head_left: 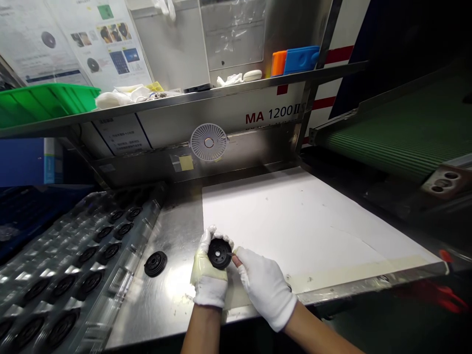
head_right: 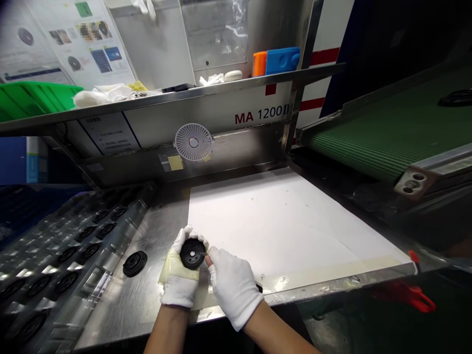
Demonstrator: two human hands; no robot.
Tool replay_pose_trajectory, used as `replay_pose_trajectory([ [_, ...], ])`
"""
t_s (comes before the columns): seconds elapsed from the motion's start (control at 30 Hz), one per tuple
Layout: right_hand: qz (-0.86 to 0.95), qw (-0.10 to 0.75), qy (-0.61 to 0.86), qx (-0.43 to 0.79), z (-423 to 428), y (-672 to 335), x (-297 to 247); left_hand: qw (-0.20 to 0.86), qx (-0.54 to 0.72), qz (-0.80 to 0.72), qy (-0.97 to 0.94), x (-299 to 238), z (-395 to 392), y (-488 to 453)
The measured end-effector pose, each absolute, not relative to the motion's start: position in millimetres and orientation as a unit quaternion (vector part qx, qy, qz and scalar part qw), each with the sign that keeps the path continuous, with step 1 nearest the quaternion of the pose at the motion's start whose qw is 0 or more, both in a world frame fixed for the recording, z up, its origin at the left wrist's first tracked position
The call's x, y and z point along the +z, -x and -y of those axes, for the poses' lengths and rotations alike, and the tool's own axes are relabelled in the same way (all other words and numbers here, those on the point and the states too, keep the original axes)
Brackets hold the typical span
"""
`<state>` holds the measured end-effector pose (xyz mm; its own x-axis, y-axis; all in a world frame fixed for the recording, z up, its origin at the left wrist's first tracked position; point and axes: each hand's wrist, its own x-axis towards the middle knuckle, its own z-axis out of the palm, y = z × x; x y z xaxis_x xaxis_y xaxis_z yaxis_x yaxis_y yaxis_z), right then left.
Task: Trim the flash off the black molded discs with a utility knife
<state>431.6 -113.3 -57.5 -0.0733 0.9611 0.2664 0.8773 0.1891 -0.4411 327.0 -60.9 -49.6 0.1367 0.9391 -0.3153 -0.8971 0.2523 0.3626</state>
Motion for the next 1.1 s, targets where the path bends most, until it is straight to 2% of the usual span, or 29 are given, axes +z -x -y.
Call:
replay_pose_trajectory([
  [0.6,0.718,0.269,0.633,0.111,117.9,-429.0,-60.9,0.648,0.692,-0.278,-0.156,-56.6,68.8,-327.3],
  [0.93,0.715,0.272,0.636,0.103,121.4,-419.9,-64.5,0.664,0.690,-0.271,-0.099,-52.7,64.7,-329.3],
  [1.1,0.723,0.281,0.621,0.110,119.6,-425.4,-63.1,0.757,0.586,-0.269,-0.107,-49.0,67.4,-319.0],
])
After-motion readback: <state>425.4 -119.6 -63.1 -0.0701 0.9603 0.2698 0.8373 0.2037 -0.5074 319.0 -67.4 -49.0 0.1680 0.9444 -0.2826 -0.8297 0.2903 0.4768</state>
